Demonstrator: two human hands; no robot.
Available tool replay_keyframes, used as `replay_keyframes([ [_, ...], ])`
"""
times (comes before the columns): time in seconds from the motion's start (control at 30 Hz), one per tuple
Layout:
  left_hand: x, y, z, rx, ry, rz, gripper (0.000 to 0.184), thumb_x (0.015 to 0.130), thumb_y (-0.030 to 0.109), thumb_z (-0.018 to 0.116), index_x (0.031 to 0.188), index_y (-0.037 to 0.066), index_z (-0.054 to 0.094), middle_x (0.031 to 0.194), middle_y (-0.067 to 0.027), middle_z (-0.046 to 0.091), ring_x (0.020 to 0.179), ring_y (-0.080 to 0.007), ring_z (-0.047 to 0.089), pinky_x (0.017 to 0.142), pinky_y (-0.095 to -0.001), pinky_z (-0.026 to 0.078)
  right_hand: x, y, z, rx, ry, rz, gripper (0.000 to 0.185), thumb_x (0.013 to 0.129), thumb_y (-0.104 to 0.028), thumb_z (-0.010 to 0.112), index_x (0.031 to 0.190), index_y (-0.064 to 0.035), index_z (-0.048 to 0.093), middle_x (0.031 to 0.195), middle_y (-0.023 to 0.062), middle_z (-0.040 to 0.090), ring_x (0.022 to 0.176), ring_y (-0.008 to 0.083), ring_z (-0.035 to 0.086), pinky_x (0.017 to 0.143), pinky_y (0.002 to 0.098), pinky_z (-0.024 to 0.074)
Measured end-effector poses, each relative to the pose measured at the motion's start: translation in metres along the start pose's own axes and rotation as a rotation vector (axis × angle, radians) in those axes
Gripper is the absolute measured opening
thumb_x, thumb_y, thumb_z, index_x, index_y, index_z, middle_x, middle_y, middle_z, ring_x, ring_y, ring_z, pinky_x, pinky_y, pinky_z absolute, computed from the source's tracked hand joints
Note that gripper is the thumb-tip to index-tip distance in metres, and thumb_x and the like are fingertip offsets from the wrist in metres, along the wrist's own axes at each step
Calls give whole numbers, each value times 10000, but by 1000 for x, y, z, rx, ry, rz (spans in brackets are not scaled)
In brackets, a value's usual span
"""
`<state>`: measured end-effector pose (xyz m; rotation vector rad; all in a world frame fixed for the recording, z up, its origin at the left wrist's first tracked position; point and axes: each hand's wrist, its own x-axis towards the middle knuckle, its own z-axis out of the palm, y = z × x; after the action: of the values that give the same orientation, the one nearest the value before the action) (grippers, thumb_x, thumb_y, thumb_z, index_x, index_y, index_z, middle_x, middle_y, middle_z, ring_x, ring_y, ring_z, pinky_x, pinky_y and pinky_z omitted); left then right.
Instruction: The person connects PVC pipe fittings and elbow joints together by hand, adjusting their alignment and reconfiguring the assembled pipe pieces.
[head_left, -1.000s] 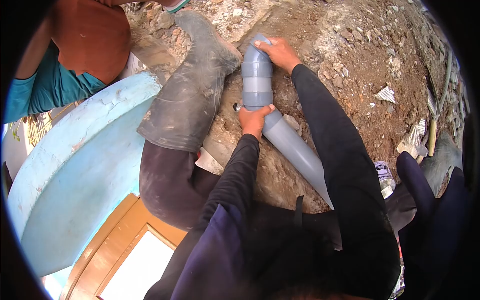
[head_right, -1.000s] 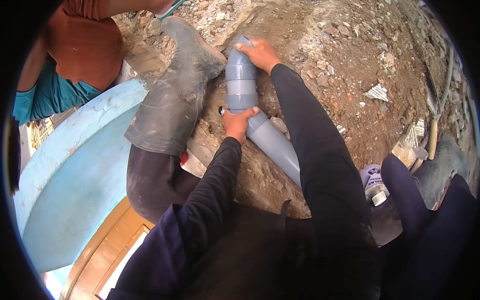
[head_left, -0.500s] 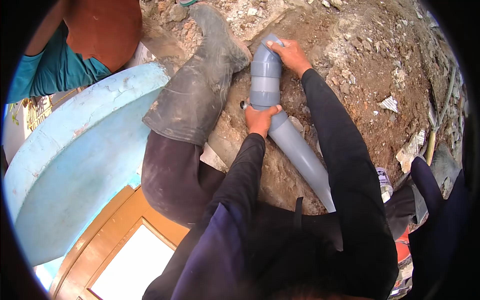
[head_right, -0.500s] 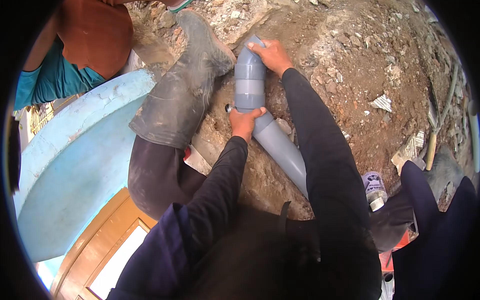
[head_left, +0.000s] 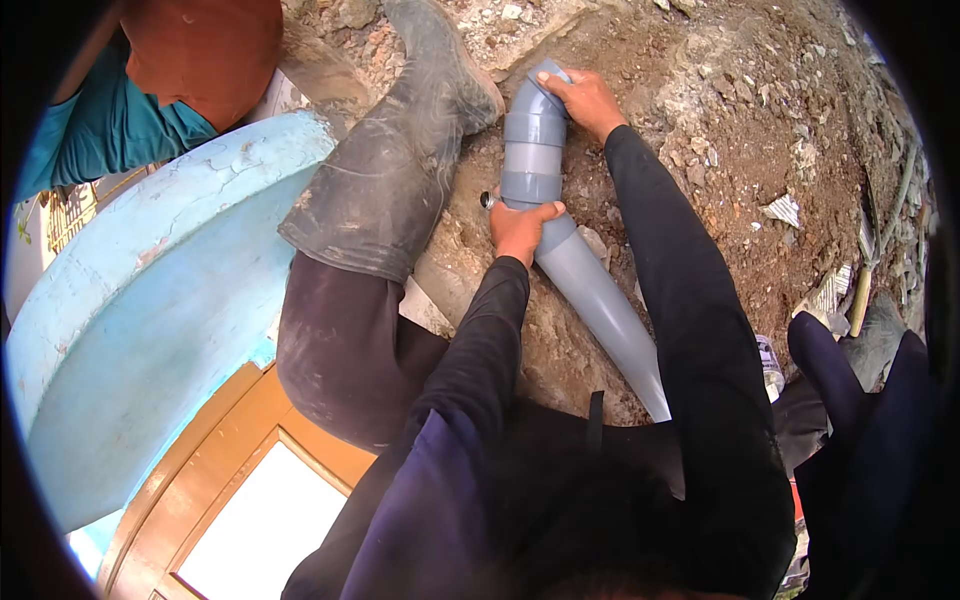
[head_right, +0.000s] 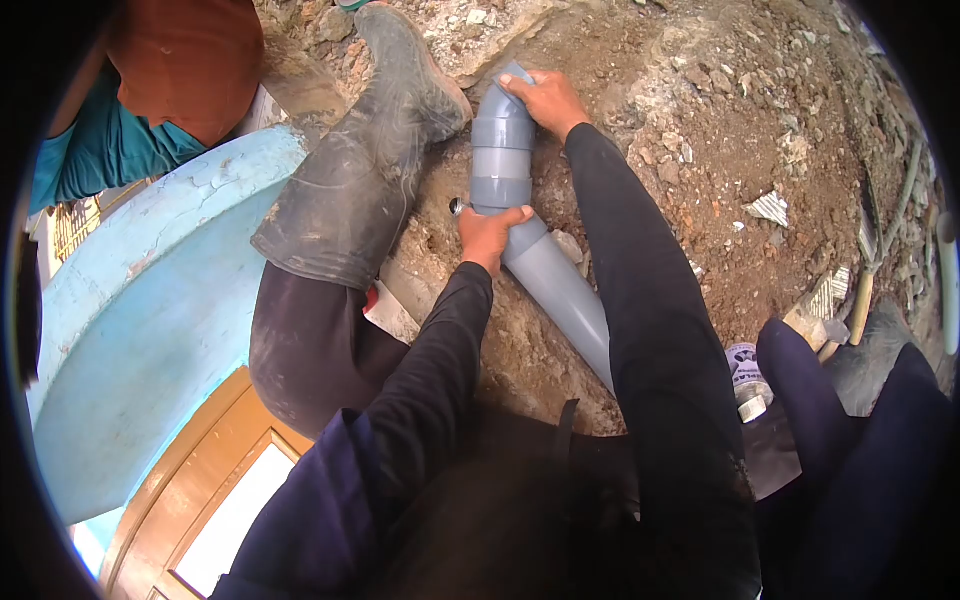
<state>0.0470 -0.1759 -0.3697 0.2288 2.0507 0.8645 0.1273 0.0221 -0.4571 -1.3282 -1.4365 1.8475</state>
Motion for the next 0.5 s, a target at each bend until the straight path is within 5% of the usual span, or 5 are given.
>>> replay_keyframes([
  [0.5,0,11,0,-5,-8,4,647,626,33,854,1191,-54,552,1037,-158,679,861,-257,684,796,-383,557,1,-3,2,52,31,-56,523,889,-491,656,1063,-4,736,921,181,735,822,259,694,784,378,518],
])
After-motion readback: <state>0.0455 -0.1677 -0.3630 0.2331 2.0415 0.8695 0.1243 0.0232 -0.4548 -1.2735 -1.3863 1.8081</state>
